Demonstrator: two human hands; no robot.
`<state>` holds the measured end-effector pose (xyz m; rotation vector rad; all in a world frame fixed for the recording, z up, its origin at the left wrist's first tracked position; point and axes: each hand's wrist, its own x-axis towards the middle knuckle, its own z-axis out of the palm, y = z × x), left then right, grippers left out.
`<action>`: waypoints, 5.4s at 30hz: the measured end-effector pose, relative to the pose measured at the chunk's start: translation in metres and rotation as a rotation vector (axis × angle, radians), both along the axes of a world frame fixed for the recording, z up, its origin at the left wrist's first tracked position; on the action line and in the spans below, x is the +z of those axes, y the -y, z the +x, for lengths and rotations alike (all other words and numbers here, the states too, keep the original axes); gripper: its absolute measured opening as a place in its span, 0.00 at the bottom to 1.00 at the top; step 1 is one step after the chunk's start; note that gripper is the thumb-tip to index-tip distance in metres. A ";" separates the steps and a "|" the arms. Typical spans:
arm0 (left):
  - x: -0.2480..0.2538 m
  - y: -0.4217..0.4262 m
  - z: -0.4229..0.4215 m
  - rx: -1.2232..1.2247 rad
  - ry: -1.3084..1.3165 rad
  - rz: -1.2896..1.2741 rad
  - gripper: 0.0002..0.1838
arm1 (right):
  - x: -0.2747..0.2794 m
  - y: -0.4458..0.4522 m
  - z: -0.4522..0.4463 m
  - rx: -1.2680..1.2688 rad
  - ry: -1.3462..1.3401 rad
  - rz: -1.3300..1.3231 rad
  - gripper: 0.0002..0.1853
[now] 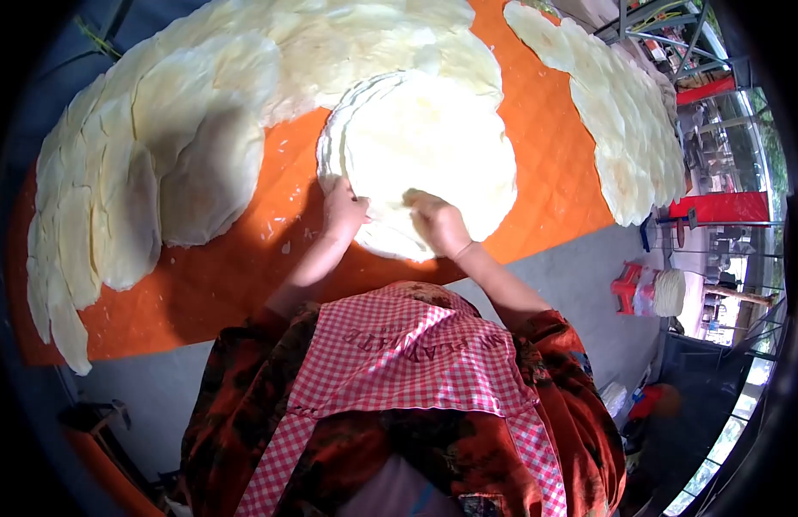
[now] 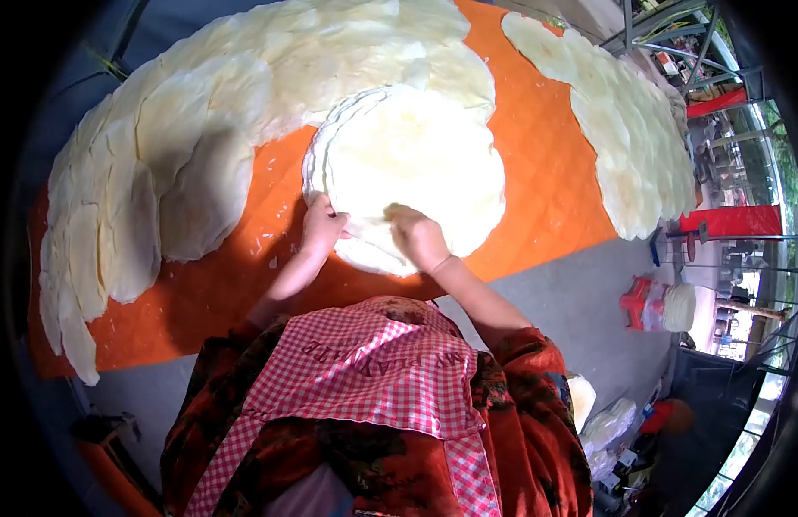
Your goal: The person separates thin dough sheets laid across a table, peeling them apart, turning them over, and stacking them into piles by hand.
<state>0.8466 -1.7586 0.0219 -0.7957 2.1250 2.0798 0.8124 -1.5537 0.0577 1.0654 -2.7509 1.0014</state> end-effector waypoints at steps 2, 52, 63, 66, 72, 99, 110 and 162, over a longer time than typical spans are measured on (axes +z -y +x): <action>-0.007 0.002 0.001 -0.003 0.006 0.087 0.11 | 0.013 -0.008 -0.019 -0.344 0.532 -0.154 0.08; 0.023 -0.014 0.022 0.087 0.000 0.440 0.13 | 0.018 0.058 0.025 -0.037 -0.153 0.097 0.10; 0.020 -0.017 0.019 0.079 -0.287 0.462 0.10 | -0.026 -0.019 -0.096 -0.251 0.034 0.342 0.13; -0.001 0.002 0.018 0.256 -0.265 0.432 0.07 | 0.171 -0.026 -0.132 -0.278 -0.304 0.318 0.09; -0.015 -0.006 0.003 0.192 -0.236 -0.235 0.19 | 0.159 -0.004 -0.051 -0.175 -0.544 0.453 0.13; 0.022 -0.010 0.042 -0.027 0.045 0.812 0.10 | -0.006 -0.030 0.025 0.088 -0.107 0.357 0.29; 0.024 -0.026 0.027 0.021 0.153 1.121 0.10 | -0.005 -0.044 0.036 0.048 0.011 0.113 0.32; 0.000 -0.060 0.016 0.304 0.054 0.297 0.13 | 0.033 -0.053 -0.039 -0.037 -0.220 0.323 0.15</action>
